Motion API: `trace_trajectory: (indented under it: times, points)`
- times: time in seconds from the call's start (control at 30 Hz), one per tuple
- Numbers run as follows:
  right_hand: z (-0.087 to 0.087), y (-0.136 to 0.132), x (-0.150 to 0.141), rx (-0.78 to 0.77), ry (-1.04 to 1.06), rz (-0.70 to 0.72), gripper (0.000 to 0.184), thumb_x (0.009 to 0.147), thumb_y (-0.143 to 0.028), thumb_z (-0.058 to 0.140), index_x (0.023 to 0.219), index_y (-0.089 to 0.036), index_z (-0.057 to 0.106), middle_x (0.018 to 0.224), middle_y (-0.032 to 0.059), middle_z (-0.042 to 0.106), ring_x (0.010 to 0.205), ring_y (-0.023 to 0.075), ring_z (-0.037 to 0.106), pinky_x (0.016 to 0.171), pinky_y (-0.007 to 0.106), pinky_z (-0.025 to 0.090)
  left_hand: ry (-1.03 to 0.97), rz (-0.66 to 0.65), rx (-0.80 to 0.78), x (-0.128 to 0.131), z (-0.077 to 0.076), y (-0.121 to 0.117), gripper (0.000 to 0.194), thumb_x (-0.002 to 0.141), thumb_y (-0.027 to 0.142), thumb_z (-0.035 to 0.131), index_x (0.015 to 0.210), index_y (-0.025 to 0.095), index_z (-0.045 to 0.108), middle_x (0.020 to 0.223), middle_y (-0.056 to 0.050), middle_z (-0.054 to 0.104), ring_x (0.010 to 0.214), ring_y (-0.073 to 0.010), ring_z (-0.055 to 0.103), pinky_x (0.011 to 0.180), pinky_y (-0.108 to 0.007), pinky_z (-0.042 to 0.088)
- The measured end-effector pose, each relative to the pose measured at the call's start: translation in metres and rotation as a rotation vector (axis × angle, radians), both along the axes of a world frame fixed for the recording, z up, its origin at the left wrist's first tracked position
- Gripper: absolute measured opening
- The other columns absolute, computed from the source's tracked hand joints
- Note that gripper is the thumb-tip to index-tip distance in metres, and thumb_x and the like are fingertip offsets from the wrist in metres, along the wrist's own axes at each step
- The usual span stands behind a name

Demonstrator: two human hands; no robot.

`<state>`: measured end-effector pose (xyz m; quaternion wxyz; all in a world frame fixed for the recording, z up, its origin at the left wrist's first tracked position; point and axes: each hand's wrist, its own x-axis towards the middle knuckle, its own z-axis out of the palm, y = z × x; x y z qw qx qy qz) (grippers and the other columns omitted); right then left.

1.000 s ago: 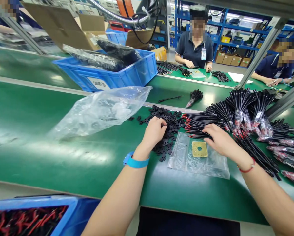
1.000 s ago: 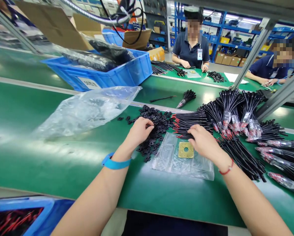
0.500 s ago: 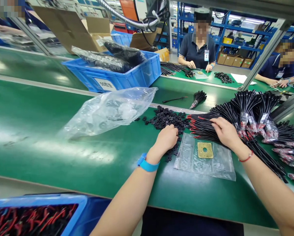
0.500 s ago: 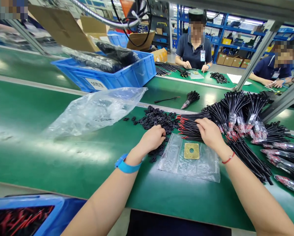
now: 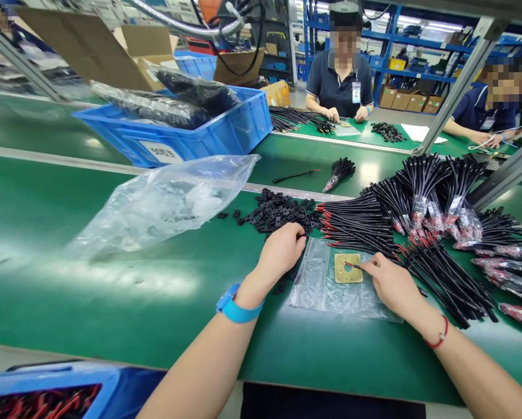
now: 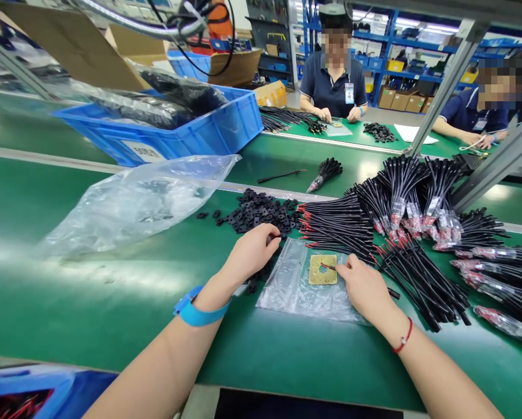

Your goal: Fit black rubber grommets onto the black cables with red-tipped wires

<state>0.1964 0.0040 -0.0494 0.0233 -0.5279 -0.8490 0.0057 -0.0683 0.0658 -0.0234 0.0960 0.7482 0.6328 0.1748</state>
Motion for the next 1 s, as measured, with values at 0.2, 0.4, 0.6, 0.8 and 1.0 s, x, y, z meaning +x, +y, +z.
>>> trace_trajectory:
  times: [0.2,0.4,0.6,0.8,1.0]
  points:
    - [0.003,0.003,0.011,-0.048,0.381,-0.053,0.025,0.093,-0.019,0.041,0.105,-0.022,0.063,0.095,0.0044,0.065,0.087,0.0174,0.064,0.077,0.029,0.049,-1.034,-0.119,-0.392,0.034,-0.002,-0.02,0.015,0.075,0.026,0.06,0.086,0.016,0.055,0.077,0.0,0.062,0.073,-0.015,0.063,0.073,-0.03,0.048]
    - [0.018,-0.018,0.011,-0.05,0.744,0.015,0.024,0.093,-0.022,0.041,0.103,-0.019,0.062,0.097,0.0063,0.068,0.088,0.0182,0.064,0.08,0.031,0.051,-1.465,-0.127,-0.759,0.059,0.0,-0.042,0.027,0.069,0.028,0.073,0.081,0.015,0.053,0.069,0.0,0.063,0.064,-0.011,0.061,0.069,-0.025,0.047]
    - [0.023,-0.025,0.006,-0.044,0.668,0.027,0.026,0.093,-0.021,0.039,0.105,-0.02,0.063,0.091,0.0062,0.068,0.08,0.0182,0.064,0.077,0.032,0.051,-1.482,-0.131,-0.805,0.057,0.006,-0.043,0.027,0.07,0.028,0.074,0.081,0.015,0.055,0.067,-0.001,0.065,0.063,-0.0117,0.061,0.068,-0.026,0.047]
    - [0.021,-0.023,0.006,-0.071,0.638,0.057,0.025,0.092,-0.021,0.041,0.103,-0.02,0.063,0.085,0.0055,0.066,0.074,0.0175,0.062,0.068,0.03,0.05,-1.168,-0.272,-0.66,0.056,-0.002,-0.046,0.019,0.072,0.027,0.07,0.083,0.016,0.058,0.076,-0.001,0.063,0.073,-0.0145,0.062,0.073,-0.029,0.048]
    - [0.015,-0.026,0.0,0.033,0.622,0.089,0.023,0.093,-0.024,0.041,0.102,-0.02,0.062,0.082,0.0062,0.063,0.072,0.0174,0.059,0.066,0.029,0.048,-1.063,-0.26,-0.554,0.062,-0.004,-0.052,0.016,0.073,0.028,0.066,0.081,0.017,0.058,0.079,-0.001,0.057,0.071,-0.0126,0.056,0.069,-0.026,0.047]
